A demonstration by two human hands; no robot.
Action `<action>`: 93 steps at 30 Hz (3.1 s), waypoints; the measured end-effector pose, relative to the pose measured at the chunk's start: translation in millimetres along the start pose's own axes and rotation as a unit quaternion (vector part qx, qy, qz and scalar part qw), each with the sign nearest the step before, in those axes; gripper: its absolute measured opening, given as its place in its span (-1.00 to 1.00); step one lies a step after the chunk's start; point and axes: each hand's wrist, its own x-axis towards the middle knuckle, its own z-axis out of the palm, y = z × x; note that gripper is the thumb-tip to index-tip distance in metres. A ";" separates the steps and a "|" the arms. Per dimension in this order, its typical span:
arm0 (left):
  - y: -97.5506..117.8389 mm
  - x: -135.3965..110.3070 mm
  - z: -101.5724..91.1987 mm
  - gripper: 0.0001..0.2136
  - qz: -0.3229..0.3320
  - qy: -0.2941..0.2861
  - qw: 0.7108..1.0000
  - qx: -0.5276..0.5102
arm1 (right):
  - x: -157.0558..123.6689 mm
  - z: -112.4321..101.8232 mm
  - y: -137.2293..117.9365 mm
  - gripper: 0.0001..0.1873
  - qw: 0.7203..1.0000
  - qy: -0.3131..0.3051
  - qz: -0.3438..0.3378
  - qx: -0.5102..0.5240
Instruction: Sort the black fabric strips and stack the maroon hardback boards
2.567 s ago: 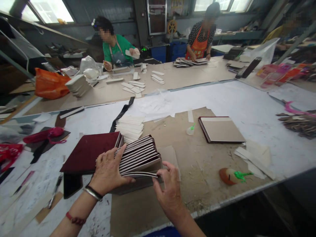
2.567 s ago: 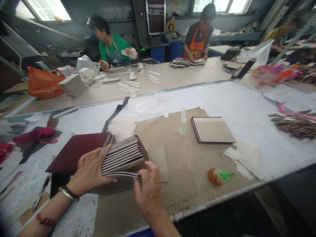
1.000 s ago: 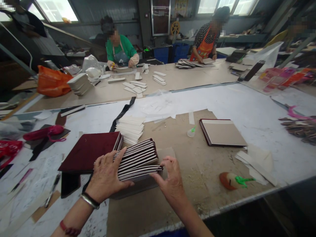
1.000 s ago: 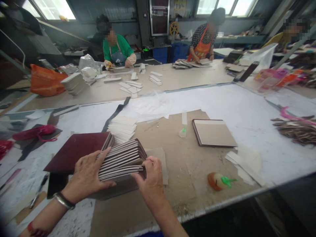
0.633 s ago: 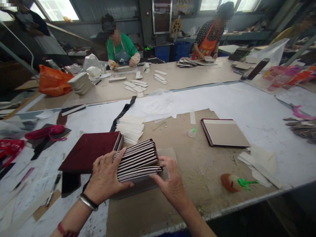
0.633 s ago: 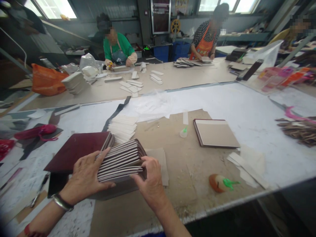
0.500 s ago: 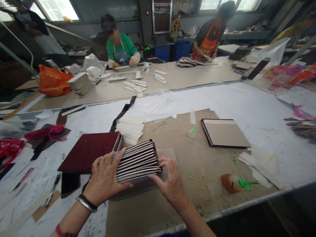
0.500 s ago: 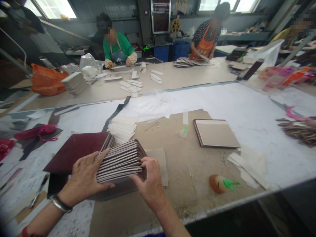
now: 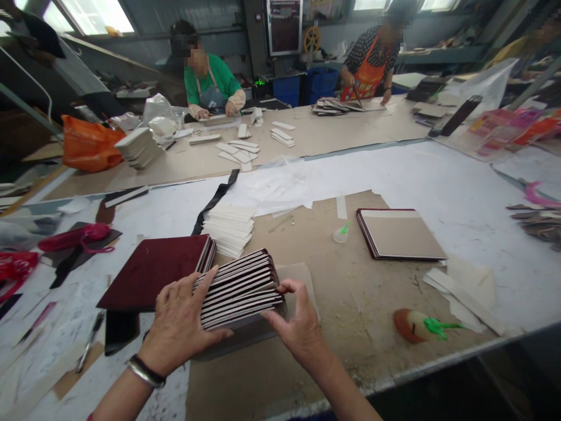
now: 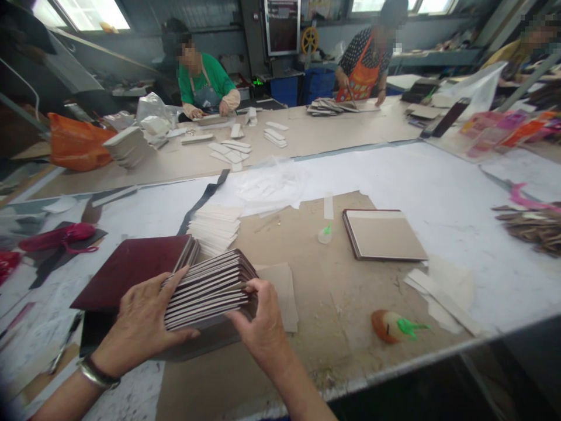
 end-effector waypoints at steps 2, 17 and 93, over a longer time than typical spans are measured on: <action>0.5 0.6 -0.3 -0.08 0.006 0.005 1.000 0.002 | 1.2 -0.6 -0.1 -0.41 1.000 -0.021 -0.001 0.000; -2.1 -1.5 0.7 -0.08 0.013 0.009 1.000 0.001 | 2.5 -1.3 4.0 -0.50 0.998 -0.062 -0.008 0.021; -2.0 -6.3 4.4 -0.10 -0.029 -0.014 0.998 -0.054 | 21.0 -2.5 4.7 -0.05 0.990 -0.137 0.031 0.014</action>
